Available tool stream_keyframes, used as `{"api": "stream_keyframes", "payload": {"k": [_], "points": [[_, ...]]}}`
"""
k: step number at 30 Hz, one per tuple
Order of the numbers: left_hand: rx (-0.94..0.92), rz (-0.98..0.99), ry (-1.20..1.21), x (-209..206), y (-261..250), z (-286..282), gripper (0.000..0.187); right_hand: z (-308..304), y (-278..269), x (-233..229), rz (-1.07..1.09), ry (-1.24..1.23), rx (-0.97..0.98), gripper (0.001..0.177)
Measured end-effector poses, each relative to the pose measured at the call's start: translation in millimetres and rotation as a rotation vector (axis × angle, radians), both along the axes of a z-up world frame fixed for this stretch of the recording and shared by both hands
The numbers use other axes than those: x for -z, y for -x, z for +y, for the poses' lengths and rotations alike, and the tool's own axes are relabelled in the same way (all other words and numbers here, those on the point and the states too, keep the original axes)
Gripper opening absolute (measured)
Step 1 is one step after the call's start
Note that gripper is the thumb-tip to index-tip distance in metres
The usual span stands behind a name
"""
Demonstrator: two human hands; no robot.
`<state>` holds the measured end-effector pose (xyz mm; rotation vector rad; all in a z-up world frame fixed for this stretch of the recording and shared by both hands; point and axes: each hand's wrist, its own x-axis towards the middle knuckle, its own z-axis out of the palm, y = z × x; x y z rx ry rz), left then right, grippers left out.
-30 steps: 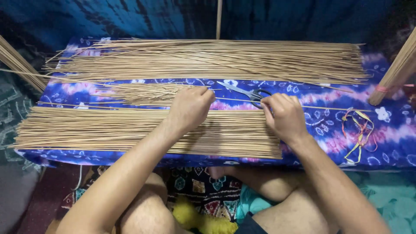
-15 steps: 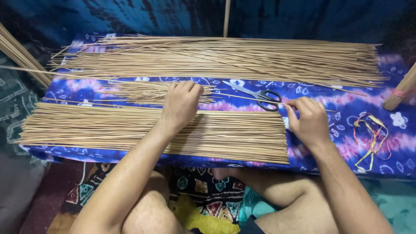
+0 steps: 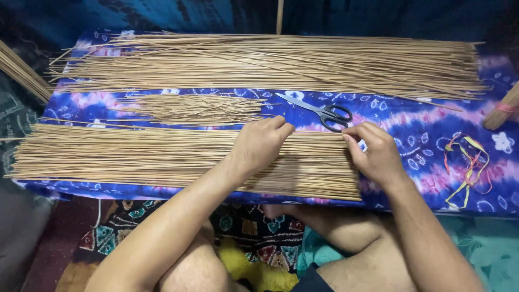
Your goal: Aligning bundles of thin bamboo sticks and cutting them to a uniform length using scissors.
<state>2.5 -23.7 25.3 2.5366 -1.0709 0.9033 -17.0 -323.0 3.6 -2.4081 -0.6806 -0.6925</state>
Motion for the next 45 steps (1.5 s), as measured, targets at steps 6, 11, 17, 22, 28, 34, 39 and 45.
{"api": "stream_keyframes", "payload": {"k": [6,11,17,22,28,34,39,45], "points": [[-0.024,0.214,-0.024,12.2,0.1,4.7,0.001,-6.1,17.0,-3.9,0.048,-0.061,0.018,0.009],[-0.029,0.275,-0.041,15.5,-4.1,12.7,0.003,-11.0,23.0,-2.4,0.091,-0.067,0.052,0.011],[-0.064,0.253,-0.057,21.2,-10.4,21.7,0.002,-13.8,18.8,5.7,0.094,-0.062,0.071,0.011],[-0.073,0.227,-0.051,23.5,-12.2,23.8,0.005,-15.5,14.6,17.3,0.096,-0.072,0.087,0.013],[-0.009,0.389,-0.063,22.1,-12.5,31.7,0.011,-17.4,12.8,23.1,0.106,-0.096,0.109,0.012],[0.058,0.622,-0.064,18.6,-8.8,39.3,0.023,-17.8,11.6,25.2,0.099,-0.100,0.113,0.012],[0.025,0.672,-0.122,25.2,-11.8,39.0,0.029,-16.4,13.5,24.9,0.110,-0.107,0.120,0.013],[-0.004,0.712,-0.167,20.6,-9.4,36.0,0.035,-17.6,13.9,24.7,0.100,-0.103,0.107,0.013]]}}
